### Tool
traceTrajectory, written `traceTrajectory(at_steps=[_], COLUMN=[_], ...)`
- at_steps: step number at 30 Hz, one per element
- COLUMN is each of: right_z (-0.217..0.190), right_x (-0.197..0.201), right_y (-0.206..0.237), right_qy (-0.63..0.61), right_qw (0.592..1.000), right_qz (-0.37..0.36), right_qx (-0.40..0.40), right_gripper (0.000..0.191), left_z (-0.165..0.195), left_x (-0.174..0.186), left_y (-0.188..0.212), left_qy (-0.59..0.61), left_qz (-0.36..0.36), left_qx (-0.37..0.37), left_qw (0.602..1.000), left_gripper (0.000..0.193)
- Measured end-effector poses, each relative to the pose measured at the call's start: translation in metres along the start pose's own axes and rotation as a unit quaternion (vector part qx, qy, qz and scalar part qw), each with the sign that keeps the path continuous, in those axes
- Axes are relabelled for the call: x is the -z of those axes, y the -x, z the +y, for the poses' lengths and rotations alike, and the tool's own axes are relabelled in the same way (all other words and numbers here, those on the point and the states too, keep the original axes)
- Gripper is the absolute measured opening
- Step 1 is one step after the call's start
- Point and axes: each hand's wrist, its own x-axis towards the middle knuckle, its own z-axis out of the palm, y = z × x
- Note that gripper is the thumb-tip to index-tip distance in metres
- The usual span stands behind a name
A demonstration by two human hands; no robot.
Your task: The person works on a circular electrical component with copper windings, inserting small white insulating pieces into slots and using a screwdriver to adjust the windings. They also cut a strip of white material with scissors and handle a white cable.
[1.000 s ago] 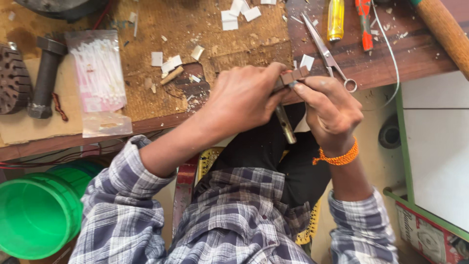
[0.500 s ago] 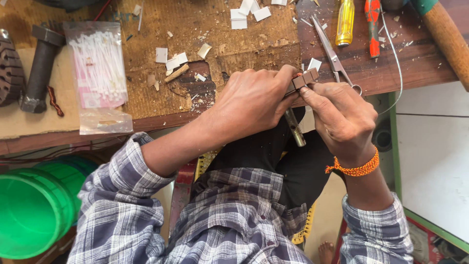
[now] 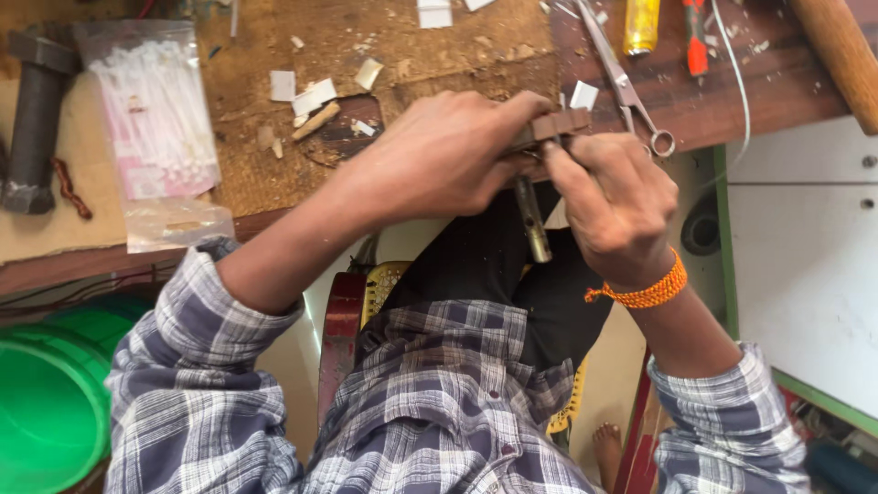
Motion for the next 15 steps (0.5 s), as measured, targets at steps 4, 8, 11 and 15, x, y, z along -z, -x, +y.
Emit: traceTrajectory(at_steps=[4,8,11,15], right_z=[-0.007,-0.014,-0.019,-0.015], right_x=[0.008,-0.011,-0.015,-0.003], right_y=[0.008,0.011,0.015,0.011], right_qy=[0.073,-0.012,-0.159,-0.354], right_qw=[0.997,0.994,0.968,0.890], right_qz=[-0.003,0.106,0.167,0.104], right_qx=[-0.004,0.012,-0.102,-0.268], right_gripper=[0.034,0.028,0.042,0.061], left_z=[0.001,-0.013,-0.025,-0.029], left_x=[0.006,0.012,0.008,-0.001], left_y=[0.008,0.020,0.032,0.041], left_qy=[0.007,0.052,0.093,0.093], left_qz=[0.024,-0.032,-0.010,0.044], left_qx=[-0.084,-0.166,-0.189,-0.203], left_qw=[0.996,0.984,0.977,0.974], left_gripper=[0.051,0.051,0.050,0.048])
